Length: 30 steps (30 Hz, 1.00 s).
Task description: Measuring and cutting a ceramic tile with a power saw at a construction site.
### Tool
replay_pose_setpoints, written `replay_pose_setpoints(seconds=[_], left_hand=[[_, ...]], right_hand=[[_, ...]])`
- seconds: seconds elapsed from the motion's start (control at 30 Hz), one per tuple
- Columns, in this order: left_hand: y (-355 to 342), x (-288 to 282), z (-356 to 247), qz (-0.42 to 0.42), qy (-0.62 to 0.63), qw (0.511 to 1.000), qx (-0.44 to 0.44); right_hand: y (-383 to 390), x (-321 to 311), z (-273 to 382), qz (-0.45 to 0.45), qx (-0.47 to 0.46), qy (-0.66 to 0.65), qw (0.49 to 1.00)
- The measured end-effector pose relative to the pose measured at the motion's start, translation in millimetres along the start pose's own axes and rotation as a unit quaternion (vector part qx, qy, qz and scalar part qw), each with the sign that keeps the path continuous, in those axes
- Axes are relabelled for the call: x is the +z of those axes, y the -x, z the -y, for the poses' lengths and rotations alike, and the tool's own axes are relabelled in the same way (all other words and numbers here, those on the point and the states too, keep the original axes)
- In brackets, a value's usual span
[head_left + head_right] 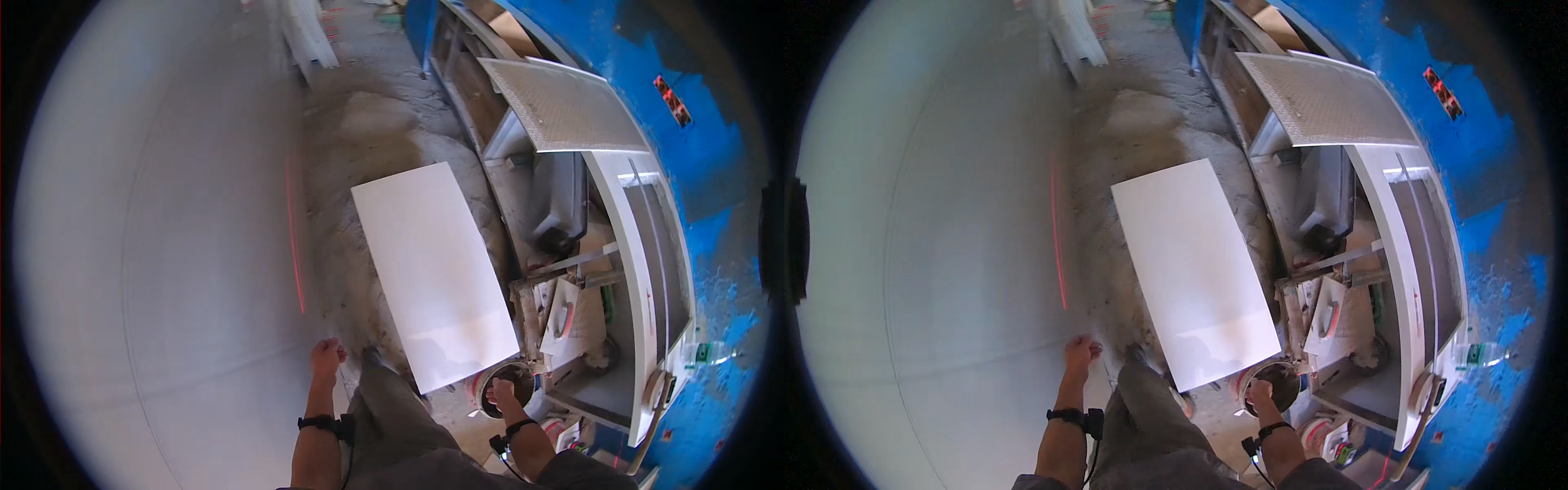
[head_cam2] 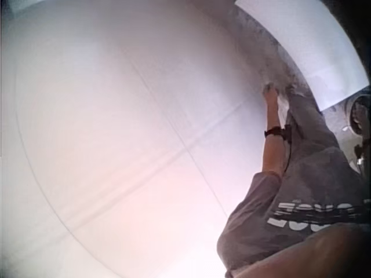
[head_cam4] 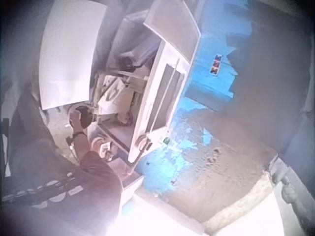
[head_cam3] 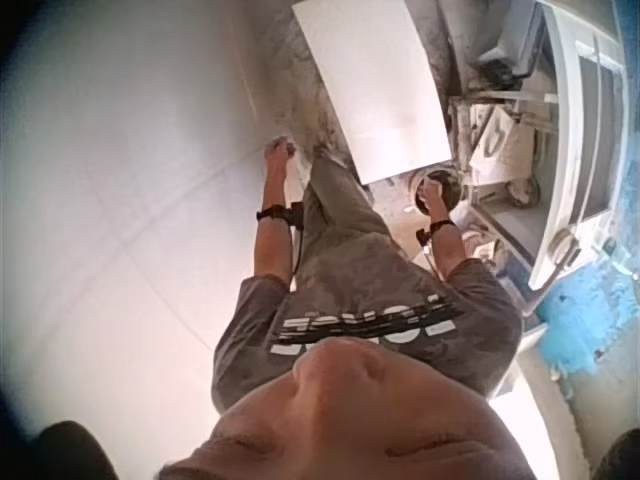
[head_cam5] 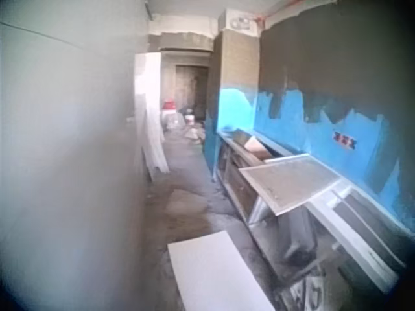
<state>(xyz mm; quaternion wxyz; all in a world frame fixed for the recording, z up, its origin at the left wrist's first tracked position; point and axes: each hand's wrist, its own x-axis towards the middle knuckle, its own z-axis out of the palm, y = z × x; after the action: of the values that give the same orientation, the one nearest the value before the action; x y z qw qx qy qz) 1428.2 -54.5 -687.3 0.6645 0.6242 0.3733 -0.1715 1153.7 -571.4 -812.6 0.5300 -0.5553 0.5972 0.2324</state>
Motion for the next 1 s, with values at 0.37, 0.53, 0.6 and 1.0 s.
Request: replay_pose_setpoints(seconds=[0.37,0.53,0.6,1.0], left_hand=[[-336.4,205.5,-200.7,0.012,-0.467,0.764,0.445],[-415.2,327.3,-254.1,0.063,-0.536,0.683,0.493],[-426.3,369.2,-273.6,0.157,-0.565,0.735,0.340],[-350.5,217.9,-452.1,0.073,-0.708,0.654,0.257]], right_hand=[[-24.3,136.6,35.8,-0.185,0.180,-0.439,0.861],[-46.1,104.7,-41.4,-0.167,-0.053,-0.208,0.962],[-43.3,59.6,-59.6,-0.248,-0.069,-0.120,0.959],[134.5,45.0,232.8,-0.264,0.162,-0.209,0.928]])
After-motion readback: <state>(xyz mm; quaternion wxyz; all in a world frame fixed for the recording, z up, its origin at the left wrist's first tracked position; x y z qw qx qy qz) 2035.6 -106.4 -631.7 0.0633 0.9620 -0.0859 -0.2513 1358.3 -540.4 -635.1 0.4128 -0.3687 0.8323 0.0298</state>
